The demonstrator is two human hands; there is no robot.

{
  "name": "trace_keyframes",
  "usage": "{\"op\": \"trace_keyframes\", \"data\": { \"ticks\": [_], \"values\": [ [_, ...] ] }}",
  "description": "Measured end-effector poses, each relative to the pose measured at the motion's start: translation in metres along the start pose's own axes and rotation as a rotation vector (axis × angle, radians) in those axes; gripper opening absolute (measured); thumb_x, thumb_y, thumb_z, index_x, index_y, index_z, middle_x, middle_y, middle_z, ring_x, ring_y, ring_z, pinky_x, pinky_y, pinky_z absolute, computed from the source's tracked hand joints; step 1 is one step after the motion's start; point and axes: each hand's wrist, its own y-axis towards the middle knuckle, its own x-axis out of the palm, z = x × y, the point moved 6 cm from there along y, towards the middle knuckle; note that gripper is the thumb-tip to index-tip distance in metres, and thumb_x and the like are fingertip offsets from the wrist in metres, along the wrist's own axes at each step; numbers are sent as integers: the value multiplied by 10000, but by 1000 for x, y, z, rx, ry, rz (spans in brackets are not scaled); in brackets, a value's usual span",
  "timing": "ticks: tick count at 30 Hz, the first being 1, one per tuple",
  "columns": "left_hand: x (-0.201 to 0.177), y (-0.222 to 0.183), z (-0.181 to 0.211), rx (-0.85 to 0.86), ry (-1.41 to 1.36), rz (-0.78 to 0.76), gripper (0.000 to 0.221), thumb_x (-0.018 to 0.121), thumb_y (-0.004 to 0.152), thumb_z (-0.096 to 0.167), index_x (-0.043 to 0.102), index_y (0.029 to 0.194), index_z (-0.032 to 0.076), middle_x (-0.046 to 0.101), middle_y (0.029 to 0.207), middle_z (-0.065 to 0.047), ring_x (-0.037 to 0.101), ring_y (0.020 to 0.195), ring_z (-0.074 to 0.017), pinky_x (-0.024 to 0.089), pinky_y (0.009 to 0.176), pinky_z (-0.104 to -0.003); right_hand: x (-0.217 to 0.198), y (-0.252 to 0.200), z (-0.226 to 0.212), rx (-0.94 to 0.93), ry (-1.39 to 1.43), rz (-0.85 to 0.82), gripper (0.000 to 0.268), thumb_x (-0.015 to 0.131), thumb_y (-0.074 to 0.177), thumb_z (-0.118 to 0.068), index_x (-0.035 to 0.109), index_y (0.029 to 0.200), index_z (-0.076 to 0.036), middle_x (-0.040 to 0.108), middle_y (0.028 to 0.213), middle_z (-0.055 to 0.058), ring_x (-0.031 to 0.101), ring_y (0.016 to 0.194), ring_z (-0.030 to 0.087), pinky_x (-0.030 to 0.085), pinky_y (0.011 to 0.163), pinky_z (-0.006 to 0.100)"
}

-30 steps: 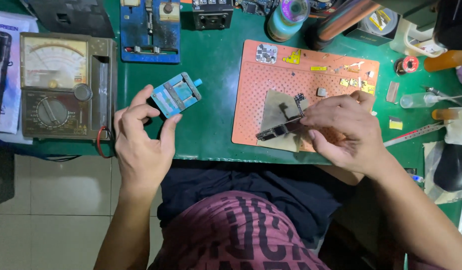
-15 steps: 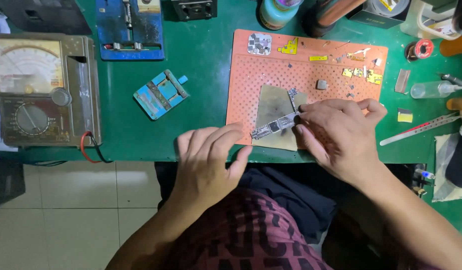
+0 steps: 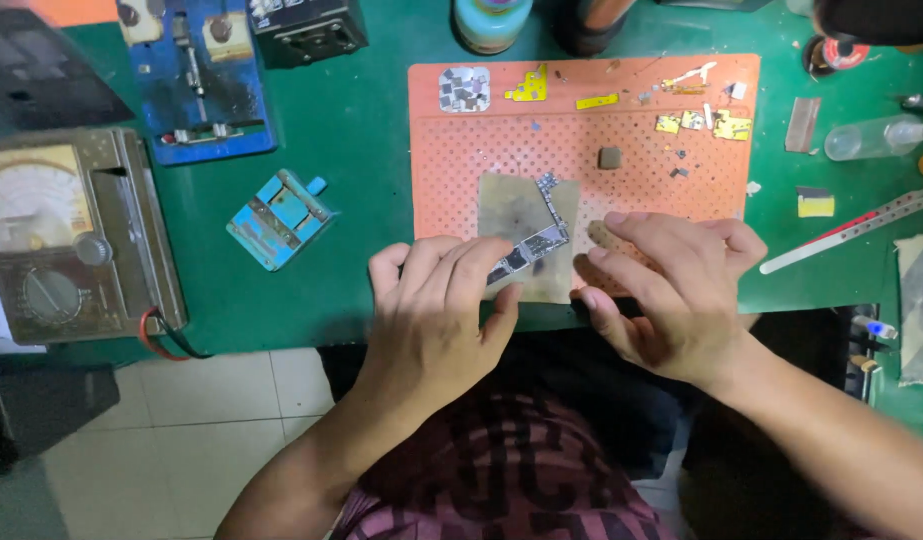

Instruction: Technician repairing a mobile phone motherboard by inspecting components with tweezers and testing with probes.

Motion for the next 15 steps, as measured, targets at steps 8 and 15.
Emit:
{"op": "trace_keyframes", "data": {
  "ticks": [8, 15],
  "values": [
    [10, 19, 13, 36, 63, -41, 297, 688, 707, 138, 528, 957, 115, 573, 783, 39, 536, 758, -145, 300, 707, -317, -5, 3, -1, -64, 18, -20, 148, 528, 850, -261, 570, 926, -140, 607, 997, 27, 596, 867, 208, 282, 724, 377],
    [9, 29, 13, -84, -110, -144, 322, 651, 673, 192, 495, 939, 101, 630, 791, 31, 573, 744, -177, 332, 737, -340, -10, 0, 3, -34, 19, 39, 168, 565, 833, -271, 613, 914, -132, 619, 997, 28, 565, 858, 205, 252, 744, 375]
  ]
}}
